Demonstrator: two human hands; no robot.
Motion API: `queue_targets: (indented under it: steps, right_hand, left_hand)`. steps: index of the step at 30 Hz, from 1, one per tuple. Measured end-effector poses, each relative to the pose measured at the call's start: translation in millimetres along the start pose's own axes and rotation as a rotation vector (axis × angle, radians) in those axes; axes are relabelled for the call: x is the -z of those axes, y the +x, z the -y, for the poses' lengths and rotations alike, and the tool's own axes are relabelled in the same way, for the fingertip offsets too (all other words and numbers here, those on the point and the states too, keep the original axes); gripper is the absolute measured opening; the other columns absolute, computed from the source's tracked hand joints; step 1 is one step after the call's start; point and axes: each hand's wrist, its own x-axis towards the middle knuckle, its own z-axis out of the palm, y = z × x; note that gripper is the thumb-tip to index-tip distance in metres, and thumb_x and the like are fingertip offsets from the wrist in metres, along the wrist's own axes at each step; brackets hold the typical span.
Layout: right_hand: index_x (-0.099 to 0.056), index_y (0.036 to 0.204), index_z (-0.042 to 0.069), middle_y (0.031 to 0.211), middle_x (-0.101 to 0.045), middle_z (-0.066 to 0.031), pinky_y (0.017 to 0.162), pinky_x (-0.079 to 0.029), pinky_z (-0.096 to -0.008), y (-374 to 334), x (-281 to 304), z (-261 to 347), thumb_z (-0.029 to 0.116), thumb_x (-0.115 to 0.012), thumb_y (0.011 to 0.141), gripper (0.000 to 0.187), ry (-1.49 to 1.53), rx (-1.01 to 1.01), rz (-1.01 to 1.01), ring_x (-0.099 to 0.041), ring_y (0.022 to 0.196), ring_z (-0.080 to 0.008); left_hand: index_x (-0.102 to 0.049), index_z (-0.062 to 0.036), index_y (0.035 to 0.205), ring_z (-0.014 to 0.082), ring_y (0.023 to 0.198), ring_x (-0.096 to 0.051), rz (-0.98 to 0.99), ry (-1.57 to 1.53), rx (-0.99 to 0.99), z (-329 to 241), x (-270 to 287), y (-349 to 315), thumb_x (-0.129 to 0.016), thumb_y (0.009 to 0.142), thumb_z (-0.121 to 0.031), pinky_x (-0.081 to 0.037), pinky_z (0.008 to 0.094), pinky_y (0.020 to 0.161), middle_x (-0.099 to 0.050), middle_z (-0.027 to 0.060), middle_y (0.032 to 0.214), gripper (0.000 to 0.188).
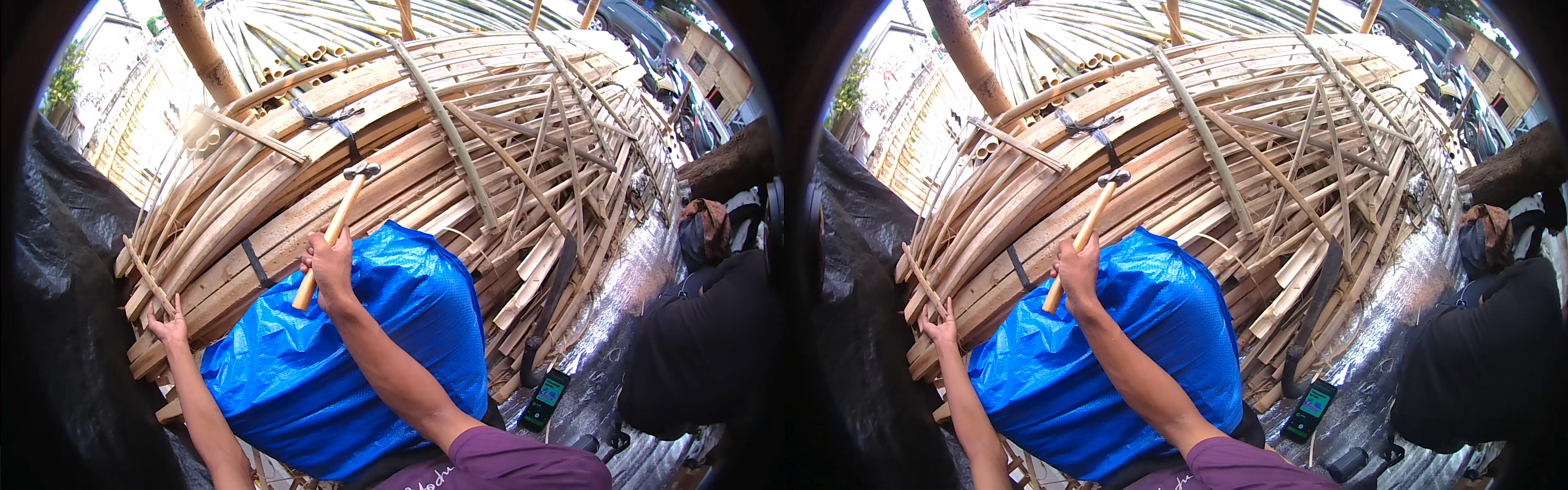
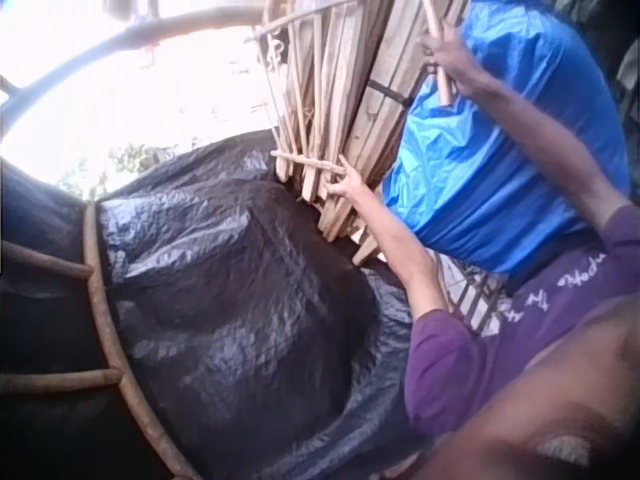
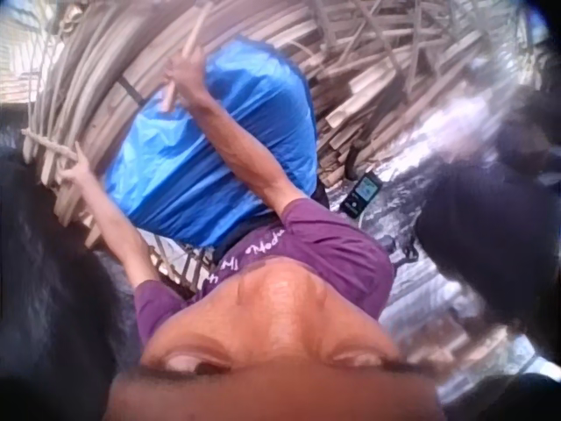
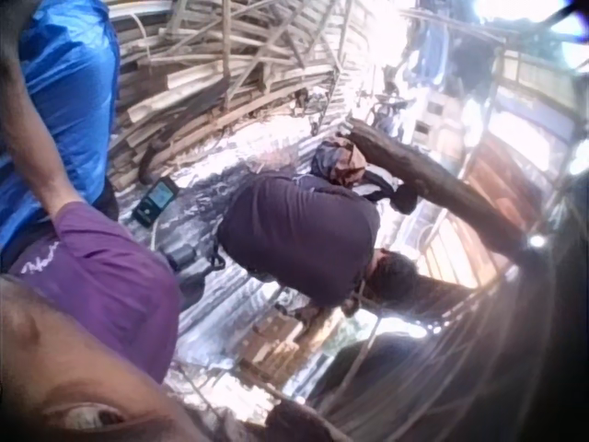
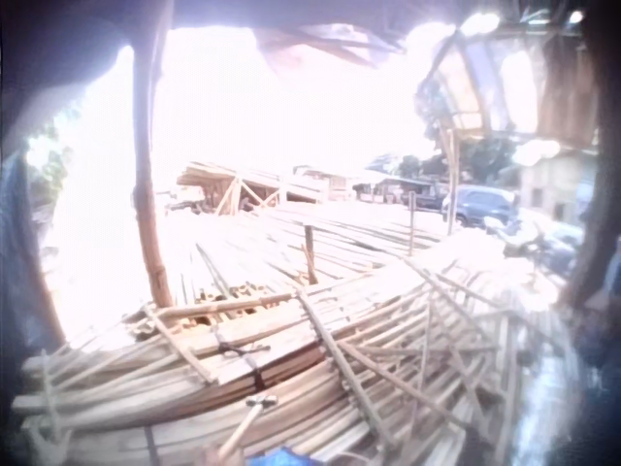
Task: The person hammers nails into a bamboo frame, secures a blue tarp over the structure, and prepares thin bamboo strips by hand.
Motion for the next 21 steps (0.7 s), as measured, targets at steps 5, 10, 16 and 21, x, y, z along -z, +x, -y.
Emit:
queue_targets:
  steps: [5,10,16,21]
  right_hand:
    - [-0.045,0.098,0.005,0.071,-0.052,-0.0087,0.051,-0.047,-0.0317,35.3,15.6,-10.5,0.009,-0.058,0.084,0.02,-0.492,0.271,-0.147,-0.053,0.055,-0.0152]
    - [-0.051,0.098,-0.003,0.079,-0.058,-0.0174,0.07,-0.048,-0.0413,42.7,1.0,-3.5,0.014,-0.059,0.081,0.025,-0.68,0.361,-0.192,-0.059,0.072,-0.0293]
    - [-0.047,0.098,-0.004,0.083,-0.059,-0.0198,0.063,-0.049,-0.0401,54.6,22.9,-13.2,0.014,-0.06,0.082,0.027,-0.747,0.393,-0.265,-0.06,0.068,-0.0264]
    - [-0.042,0.108,-0.006,0.092,-0.059,-0.029,0.078,-0.048,-0.0467,49.6,28.6,-14.3,0.011,-0.059,0.081,0.036,-0.83,0.394,-0.299,-0.061,0.086,-0.0416]
  left_hand:
    - [-0.039,-0.001,0.133,0.0284,0.119,-0.047,-0.25,0.467,0.0,5.7,-0.8,-6.7,-0.068,0.081,-0.018,-0.043,0.047,0.103,-0.037,0.0107,0.138,0.061]
    - [-0.052,-0.0053,0.122,0.0179,0.113,-0.055,0.275,0.845,-0.943,-2.2,-78.4,-106.4,-0.063,0.09,-0.013,-0.038,0.028,0.101,-0.06,0.0071,0.119,0.035]
    - [-0.044,-0.002,0.136,0.0329,0.135,-0.04,1.605,0.865,-1.641,10.0,-209.8,-355.2,-0.059,0.093,-0.021,-0.032,0.0495,0.111,-0.044,0.0211,0.142,0.049]
    - [-0.045,-0.002,0.134,0.0327,0.132,-0.042,1.884,0.84,-1.735,16.6,-204.2,-395.5,-0.059,0.093,-0.024,-0.033,0.0489,0.11,-0.046,0.0209,0.139,0.048]
